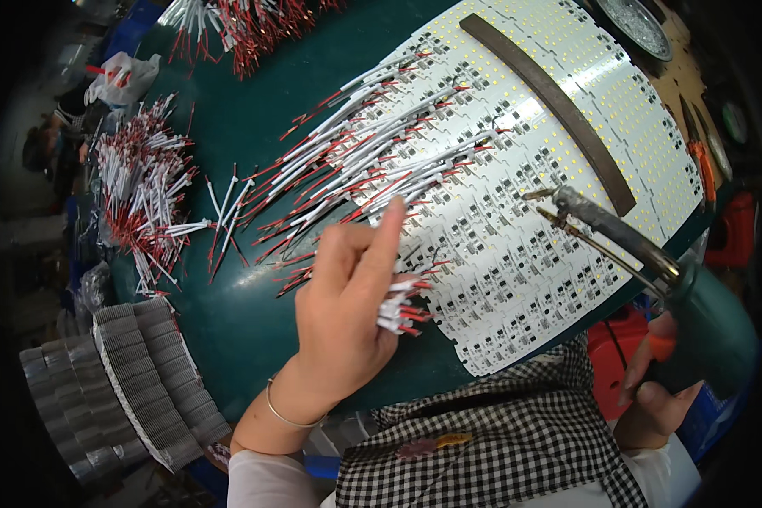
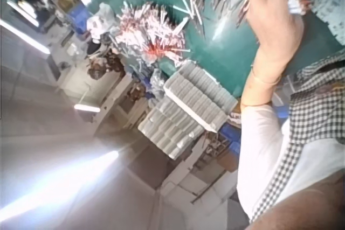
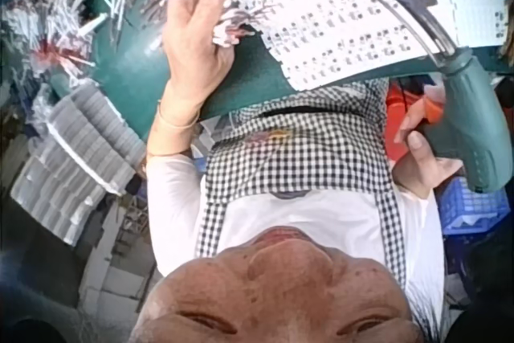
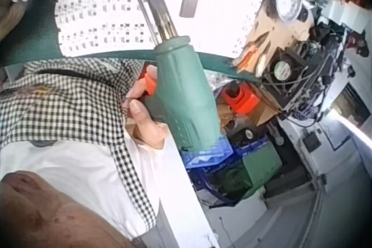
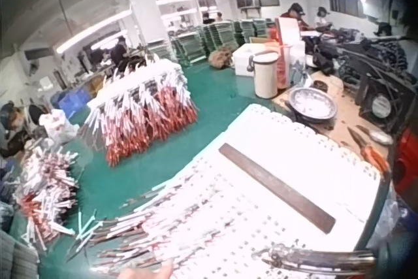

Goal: The person solders wires onto an LED board using a handheld soldering tool, holding wire leads in place by hand and attaching them to the board contacts.

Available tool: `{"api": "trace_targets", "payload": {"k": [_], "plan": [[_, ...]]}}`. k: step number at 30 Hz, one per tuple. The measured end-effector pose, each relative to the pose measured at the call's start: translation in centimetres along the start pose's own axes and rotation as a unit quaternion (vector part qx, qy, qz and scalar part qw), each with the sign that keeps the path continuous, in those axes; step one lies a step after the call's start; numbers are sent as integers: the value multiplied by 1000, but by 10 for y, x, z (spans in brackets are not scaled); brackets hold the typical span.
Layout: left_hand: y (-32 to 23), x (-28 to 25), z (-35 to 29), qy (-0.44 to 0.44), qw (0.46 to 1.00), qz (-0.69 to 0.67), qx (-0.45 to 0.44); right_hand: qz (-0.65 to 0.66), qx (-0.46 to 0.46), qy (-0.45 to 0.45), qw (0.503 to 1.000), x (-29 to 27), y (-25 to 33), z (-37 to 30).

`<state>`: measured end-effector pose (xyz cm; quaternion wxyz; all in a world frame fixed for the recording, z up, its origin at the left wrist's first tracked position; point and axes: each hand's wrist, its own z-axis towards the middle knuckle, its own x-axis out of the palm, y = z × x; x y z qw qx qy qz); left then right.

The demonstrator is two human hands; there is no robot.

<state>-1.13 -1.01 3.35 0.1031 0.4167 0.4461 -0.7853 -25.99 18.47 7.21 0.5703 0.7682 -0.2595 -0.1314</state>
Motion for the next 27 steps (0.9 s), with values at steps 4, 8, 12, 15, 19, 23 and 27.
{"api": "trace_targets", "payload": {"k": [4, 8, 12, 15, 19, 23, 27], "plan": [[12, 9, -2, 92, 995, 10, 47, 18, 33, 28, 999, 7, -9, 3], [12, 14, -1, 84, 992, 51, 77, 20, 51, 38, 998, 8, -11, 2], [21, 23, -2, 31, 994, 36, 94, 14, 73, 39, 997, 7, -11, 1], [22, 27, -1, 10, 994, 37, 106, 20, 68, 32, 997, 9, -11, 1], [20, 29, -2, -8, 988, 85, 125, 30, 77, 13, 996, 15, -12, 3], [24, 30, -2, -23, 981, 102, 161, 4, 105, 15, 994, 17, -9, 5], [23, 31, -2, -21, 982, 95, 159, -14, 79, 32, 996, 16, -16, 6]]}}
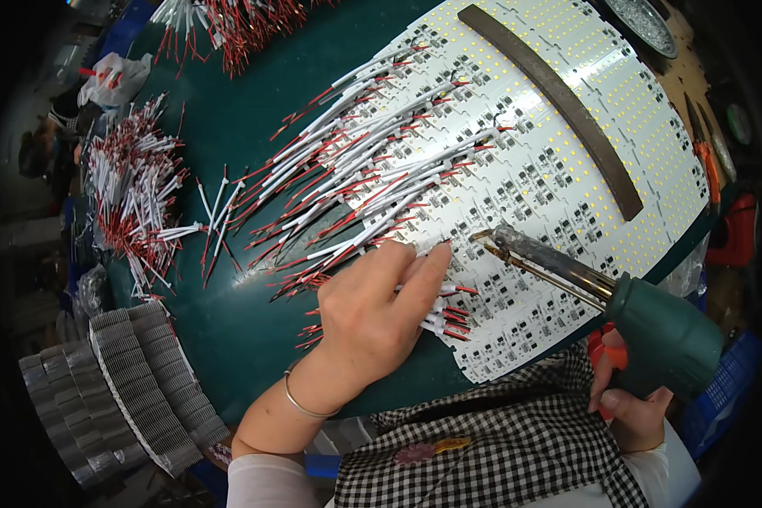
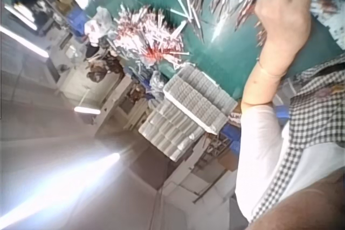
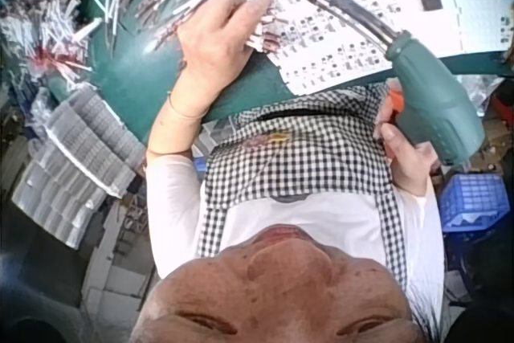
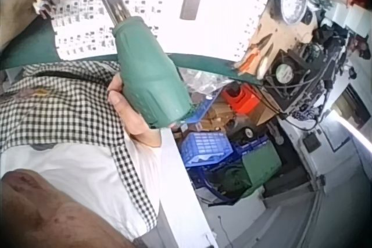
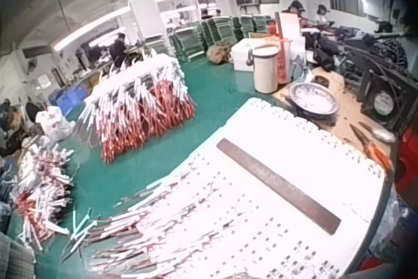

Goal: The person solders wires onto an LED board using a handheld soldering tool, holding wire leads in place by hand and attaching them to the board contacts.

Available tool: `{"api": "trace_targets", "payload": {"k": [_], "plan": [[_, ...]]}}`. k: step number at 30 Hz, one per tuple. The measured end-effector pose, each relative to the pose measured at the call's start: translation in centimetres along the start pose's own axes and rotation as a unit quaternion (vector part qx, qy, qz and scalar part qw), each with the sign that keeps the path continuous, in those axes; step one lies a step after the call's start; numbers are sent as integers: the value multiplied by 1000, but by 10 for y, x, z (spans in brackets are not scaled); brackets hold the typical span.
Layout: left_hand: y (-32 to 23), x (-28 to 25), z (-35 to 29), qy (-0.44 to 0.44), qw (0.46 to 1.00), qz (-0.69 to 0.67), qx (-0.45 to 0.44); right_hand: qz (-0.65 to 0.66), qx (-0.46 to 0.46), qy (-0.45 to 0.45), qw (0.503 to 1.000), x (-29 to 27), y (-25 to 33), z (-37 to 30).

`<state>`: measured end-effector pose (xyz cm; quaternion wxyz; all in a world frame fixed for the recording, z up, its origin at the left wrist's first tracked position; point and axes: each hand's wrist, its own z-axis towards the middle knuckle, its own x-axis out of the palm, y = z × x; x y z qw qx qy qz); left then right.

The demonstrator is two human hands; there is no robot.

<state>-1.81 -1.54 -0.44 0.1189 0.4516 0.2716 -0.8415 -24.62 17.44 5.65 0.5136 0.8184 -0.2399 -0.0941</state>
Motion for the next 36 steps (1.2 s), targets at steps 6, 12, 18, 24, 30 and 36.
{"api": "trace_targets", "payload": {"k": [6, 12, 18, 24, 30, 36], "plan": [[1, 2, 0, 8, 998, -51, -33, 11, 56, 0, 998, 7, 2, 2], [-1, -1, 2, 23, 997, -62, -46, -20, 90, 35, 995, 11, 7, 7], [-1, -1, 1, 26, 997, -64, -47, -14, 95, 41, 995, 17, 7, 10], [0, -1, 2, 23, 997, -66, -41, -43, 94, 48, 993, 15, 5, 11], [1, 0, 0, 19, 997, -66, -34, 46, 54, 30, 997, 5, 10, 7], [1, 3, 0, 15, 999, -45, -25, 46, 72, 27, 996, 1, 11, 0]]}}
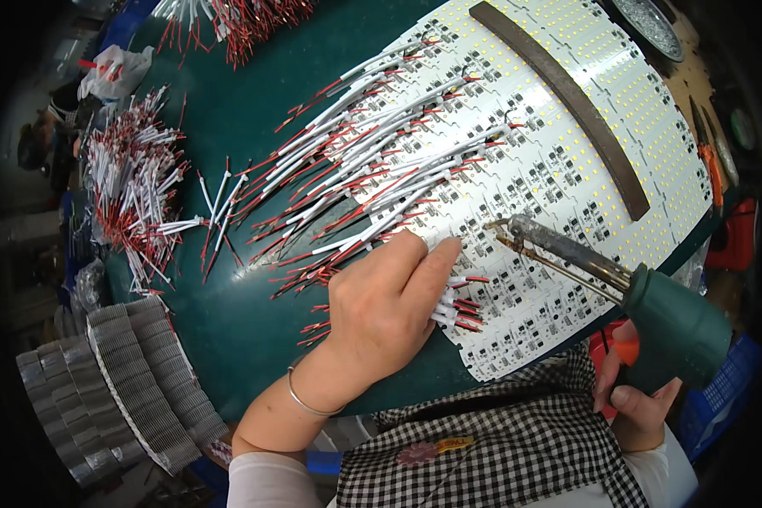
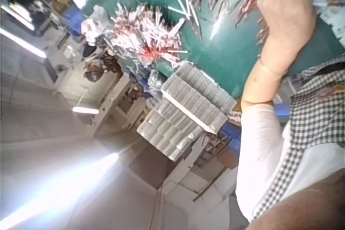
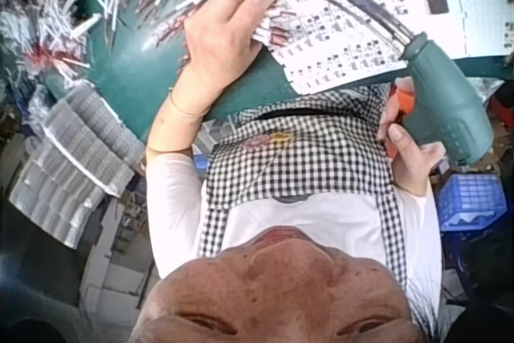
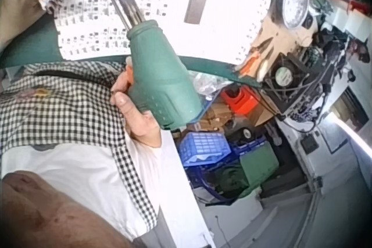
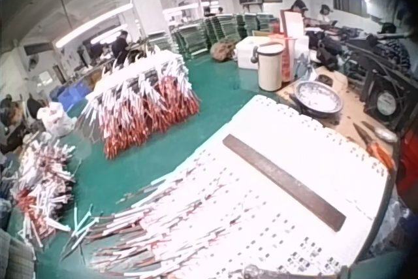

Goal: The person solders wires onto an LED board using a handheld soldering tool, holding wire leads in place by hand and attaching them to the board contacts.

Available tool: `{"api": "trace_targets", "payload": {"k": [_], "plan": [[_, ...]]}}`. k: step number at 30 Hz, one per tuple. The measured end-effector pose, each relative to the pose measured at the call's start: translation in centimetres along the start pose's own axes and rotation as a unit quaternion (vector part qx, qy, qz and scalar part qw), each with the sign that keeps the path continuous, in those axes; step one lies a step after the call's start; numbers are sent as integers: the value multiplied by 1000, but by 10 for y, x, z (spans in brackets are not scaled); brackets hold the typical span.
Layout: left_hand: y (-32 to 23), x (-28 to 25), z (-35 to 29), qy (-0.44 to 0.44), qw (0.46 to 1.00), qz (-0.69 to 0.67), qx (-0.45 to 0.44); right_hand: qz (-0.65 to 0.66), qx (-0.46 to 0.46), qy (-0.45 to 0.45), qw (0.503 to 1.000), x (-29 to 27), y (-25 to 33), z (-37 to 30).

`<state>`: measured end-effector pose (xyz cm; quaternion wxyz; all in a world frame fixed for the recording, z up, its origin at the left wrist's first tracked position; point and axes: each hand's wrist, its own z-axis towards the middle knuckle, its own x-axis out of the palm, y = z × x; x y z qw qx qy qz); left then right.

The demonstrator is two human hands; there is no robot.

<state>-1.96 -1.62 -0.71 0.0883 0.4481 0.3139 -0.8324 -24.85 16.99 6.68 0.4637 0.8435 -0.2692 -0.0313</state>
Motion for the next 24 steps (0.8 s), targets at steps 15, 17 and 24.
{"api": "trace_targets", "payload": {"k": [15, 17, 24], "plan": [[12, 4, 1, 1, 997, -61, 55, -49, -17, 6, 999, -4, -10, -5], [12, 5, 1, -10, 996, -71, 61, -56, -10, 20, 998, -3, -11, -4], [12, 5, 2, -14, 995, -73, 62, -125, -10, 39, 991, -12, -19, 0]]}}
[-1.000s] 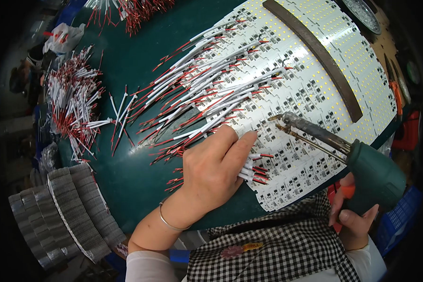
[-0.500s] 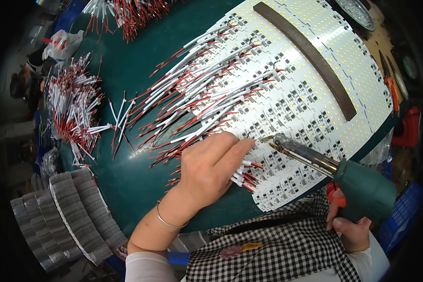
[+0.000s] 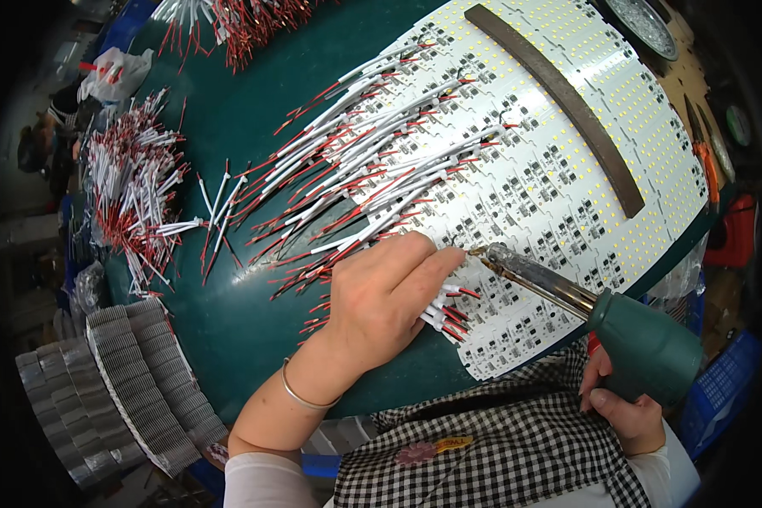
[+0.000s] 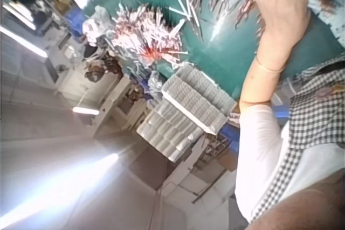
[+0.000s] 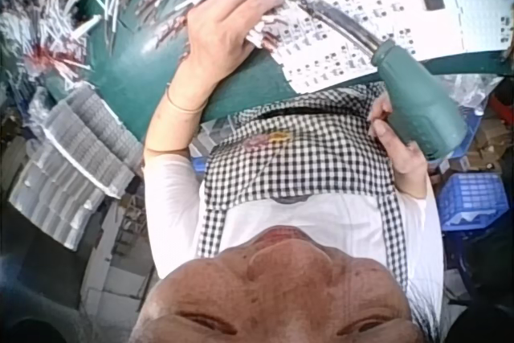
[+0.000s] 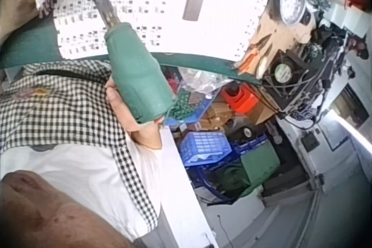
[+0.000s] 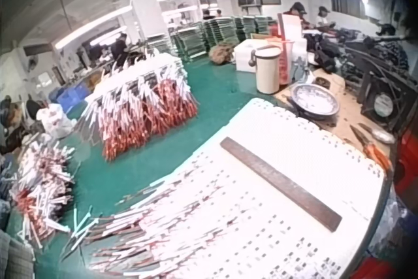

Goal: The person solders wires onto an LED board using a handheld soldering tool, holding wire leads in place by hand and attaching them to the board contacts.

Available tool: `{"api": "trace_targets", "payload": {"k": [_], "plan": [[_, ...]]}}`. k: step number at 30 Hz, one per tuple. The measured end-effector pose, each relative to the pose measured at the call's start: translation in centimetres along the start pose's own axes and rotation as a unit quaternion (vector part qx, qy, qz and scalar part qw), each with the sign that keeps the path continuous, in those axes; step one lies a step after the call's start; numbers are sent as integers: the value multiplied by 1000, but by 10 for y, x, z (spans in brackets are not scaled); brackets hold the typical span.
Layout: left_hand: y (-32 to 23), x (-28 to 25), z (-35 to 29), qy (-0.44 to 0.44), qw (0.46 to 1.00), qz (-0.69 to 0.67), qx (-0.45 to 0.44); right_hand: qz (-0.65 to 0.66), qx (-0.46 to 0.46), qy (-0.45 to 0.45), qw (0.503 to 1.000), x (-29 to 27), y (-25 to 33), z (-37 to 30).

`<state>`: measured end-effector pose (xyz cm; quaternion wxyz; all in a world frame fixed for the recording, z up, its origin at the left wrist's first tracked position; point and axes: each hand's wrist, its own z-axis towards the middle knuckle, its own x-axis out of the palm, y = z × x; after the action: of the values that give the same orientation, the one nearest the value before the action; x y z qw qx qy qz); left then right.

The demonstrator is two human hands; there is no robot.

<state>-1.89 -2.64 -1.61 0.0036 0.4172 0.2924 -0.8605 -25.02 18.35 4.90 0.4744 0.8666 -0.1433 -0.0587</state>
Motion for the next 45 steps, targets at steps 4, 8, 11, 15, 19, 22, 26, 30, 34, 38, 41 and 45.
{"api": "trace_targets", "payload": {"k": [4, 8, 11, 15, 19, 22, 26, 30, 34, 38, 41, 45], "plan": [[0, 2, 2, -5, 1000, -4, 7, -10, -43, -20, 999, 4, -3, 0], [0, 3, 0, -1, 1000, 5, 7, 80, -26, -46, 995, 11, 13, 1], [0, 1, -1, 1, 1000, 7, 7, 113, -6, -58, 992, 9, 19, -1], [-3, -2, 0, 15, 1000, 19, -1, 115, -53, -88, 988, 5, 15, -3], [-8, -13, 7, 54, 998, 0, -28, 32, -193, -137, 971, -5, 11, -9], [-8, -20, 7, 24, 998, -45, -46, -6, -267, -125, 955, -15, 9, -7], [-22, -24, 5, -109, 962, -105, -229, 82, -129, -95, 984, -9, 18, -4], [-8, -24, 22, -38, 989, -111, -87, 106, -100, -82, 986, -10, 15, -2], [-11, -14, 26, 19, 995, -17, -100, 107, -105, -82, 985, -15, 4, 1], [-11, -2, 19, 30, 995, 44, -80, 89, -214, -80, 969, -21, -11, 5], [-12, 1, 17, 26, 996, 57, -70, 80, -191, -78, 975, -21, -8, 4], [-11, 1, 16, 16, 995, 80, -51, 75, -176, -81, 978, -16, -5, 5]]}}
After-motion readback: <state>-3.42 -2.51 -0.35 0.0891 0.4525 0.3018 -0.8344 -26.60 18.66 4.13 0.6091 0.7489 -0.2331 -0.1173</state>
